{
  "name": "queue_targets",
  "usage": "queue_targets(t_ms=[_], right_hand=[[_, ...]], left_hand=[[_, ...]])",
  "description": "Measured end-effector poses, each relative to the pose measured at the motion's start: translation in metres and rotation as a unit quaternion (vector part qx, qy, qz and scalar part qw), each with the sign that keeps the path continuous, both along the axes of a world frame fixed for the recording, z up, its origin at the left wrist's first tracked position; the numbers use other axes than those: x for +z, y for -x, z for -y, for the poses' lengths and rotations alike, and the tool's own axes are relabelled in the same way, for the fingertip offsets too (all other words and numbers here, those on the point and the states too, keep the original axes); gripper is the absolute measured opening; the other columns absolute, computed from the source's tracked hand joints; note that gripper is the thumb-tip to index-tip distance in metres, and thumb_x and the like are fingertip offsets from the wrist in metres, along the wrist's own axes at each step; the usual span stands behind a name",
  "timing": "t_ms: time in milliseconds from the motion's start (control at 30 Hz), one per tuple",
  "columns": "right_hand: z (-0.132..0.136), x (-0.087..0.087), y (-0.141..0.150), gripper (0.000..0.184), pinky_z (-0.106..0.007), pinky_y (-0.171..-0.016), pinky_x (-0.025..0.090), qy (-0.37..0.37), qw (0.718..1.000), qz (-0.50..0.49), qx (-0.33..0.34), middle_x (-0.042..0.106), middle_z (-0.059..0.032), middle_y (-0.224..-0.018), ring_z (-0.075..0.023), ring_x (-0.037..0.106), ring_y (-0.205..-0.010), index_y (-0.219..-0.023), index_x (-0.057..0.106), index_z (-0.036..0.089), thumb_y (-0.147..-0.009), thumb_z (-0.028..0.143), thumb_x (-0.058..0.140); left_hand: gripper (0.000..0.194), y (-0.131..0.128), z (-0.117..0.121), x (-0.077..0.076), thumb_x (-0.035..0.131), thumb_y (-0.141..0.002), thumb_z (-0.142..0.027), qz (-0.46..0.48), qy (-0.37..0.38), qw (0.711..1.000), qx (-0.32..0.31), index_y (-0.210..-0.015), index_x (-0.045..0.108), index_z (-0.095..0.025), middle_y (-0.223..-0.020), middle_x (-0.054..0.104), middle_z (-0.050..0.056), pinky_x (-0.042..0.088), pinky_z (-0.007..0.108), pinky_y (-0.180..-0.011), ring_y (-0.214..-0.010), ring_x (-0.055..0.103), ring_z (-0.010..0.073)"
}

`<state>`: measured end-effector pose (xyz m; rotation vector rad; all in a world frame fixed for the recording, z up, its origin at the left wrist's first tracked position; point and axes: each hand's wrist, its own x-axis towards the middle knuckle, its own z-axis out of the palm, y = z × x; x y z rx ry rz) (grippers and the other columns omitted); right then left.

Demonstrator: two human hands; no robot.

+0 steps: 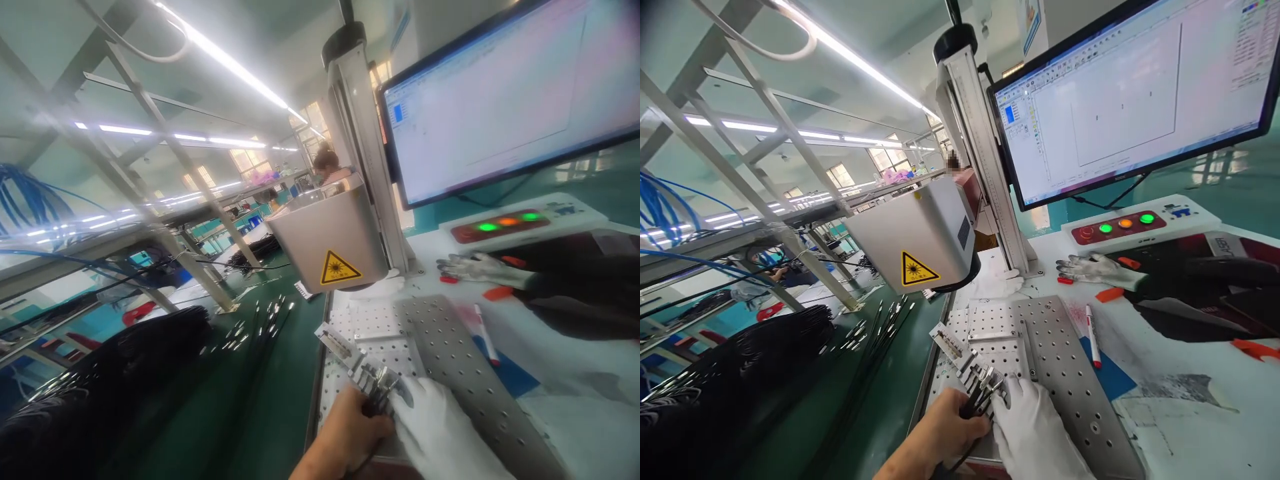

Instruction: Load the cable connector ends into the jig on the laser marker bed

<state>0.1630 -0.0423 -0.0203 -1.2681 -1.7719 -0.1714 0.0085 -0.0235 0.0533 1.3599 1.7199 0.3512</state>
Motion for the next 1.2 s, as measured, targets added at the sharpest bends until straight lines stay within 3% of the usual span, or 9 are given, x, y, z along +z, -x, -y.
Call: queue_targets(t_ms=[167,333,467,567,767,967,1100,1200], right_hand=[[-0.001,-0.004,0.001,0.022,-0.034,-0.073,0.033,-0.026,0.999,0.026,0.001,0.052,-0.0075,-0.091,-0.0229,0.043,-0.081,-0.092,0.062,0.019,-0.085,0.018,0.041],[0.001,-0.014,-0.003,0.022,-0.035,-0.077,0.032,0.014,0.998,0.041,0.044,0.051,-0.0099,-0.097,-0.0243,0.041,-0.085,-0.097,0.063,0.018,-0.087,0.018,0.044],[0.000,-0.011,-0.003,0.023,-0.033,-0.074,0.031,0.014,0.998,0.034,0.041,0.053,-0.0076,-0.095,-0.0223,0.041,-0.082,-0.091,0.065,0.020,-0.085,0.015,0.043],[0.000,-0.007,-0.003,0.027,-0.032,-0.075,0.032,0.003,0.999,0.025,0.035,0.054,-0.0066,-0.094,-0.0211,0.042,-0.082,-0.094,0.065,0.020,-0.084,0.012,0.041],[0.000,-0.010,-0.003,0.025,-0.033,-0.073,0.031,0.010,0.999,0.044,0.031,0.053,-0.0076,-0.094,-0.0212,0.040,-0.079,-0.096,0.068,0.019,-0.082,0.016,0.048],[-0.003,-0.020,-0.006,0.026,-0.034,-0.076,0.033,0.008,0.996,0.081,0.042,0.054,-0.0086,-0.100,-0.0230,0.042,-0.084,-0.102,0.066,0.021,-0.083,0.018,0.050],[-0.004,-0.023,-0.005,0.021,-0.035,-0.077,0.037,0.077,0.993,0.076,0.045,0.053,-0.0083,-0.104,-0.0238,0.044,-0.087,-0.103,0.065,0.026,-0.085,0.024,0.054],[-0.001,-0.019,-0.004,0.023,-0.037,-0.077,0.040,0.105,0.990,0.092,0.038,0.053,-0.0102,-0.106,-0.0260,0.045,-0.088,-0.105,0.065,0.025,-0.086,0.024,0.054]], left_hand=[[0.015,-0.008,0.000,-0.004,0.062,-0.067,-0.019,-0.015,0.006,1.000,0.012,-0.060,0.049,-0.018,-0.058,0.046,-0.003,0.025,0.024,-0.054,-0.057,0.043,0.0106],[0.015,-0.009,0.004,-0.006,0.058,-0.068,-0.017,0.021,-0.011,1.000,-0.004,-0.056,0.049,-0.018,-0.054,0.044,-0.004,0.023,0.024,-0.054,-0.054,0.038,0.0092],[0.020,-0.001,0.005,-0.003,0.060,-0.071,-0.024,0.043,-0.007,0.999,-0.022,-0.056,0.049,-0.019,-0.053,0.045,-0.004,0.024,0.025,-0.054,-0.053,0.038,0.0095],[0.021,0.004,0.006,-0.002,0.059,-0.073,-0.029,0.011,-0.022,1.000,-0.015,-0.056,0.049,-0.020,-0.051,0.044,-0.004,0.024,0.025,-0.052,-0.052,0.038,0.0104],[0.026,0.000,0.004,-0.004,0.062,-0.067,-0.021,-0.068,-0.065,0.996,-0.011,-0.051,0.042,-0.019,-0.048,0.037,-0.006,0.017,0.026,-0.053,-0.052,0.033,0.0086],[0.035,-0.003,0.005,0.007,0.063,-0.067,-0.016,-0.111,-0.122,0.986,-0.019,-0.046,0.034,-0.017,-0.046,0.027,-0.006,0.014,0.027,-0.053,-0.053,0.026,0.0067],[0.023,0.009,0.003,0.001,0.054,-0.078,-0.031,0.036,-0.091,0.995,0.036,-0.060,0.045,-0.019,-0.047,0.035,-0.007,0.017,0.023,-0.048,-0.045,0.029,0.0068],[0.024,0.017,-0.001,-0.008,0.059,-0.076,-0.042,0.107,-0.064,0.990,0.066,-0.072,0.051,-0.020,-0.046,0.042,-0.007,0.020,0.022,-0.045,-0.040,0.030,0.0072]])
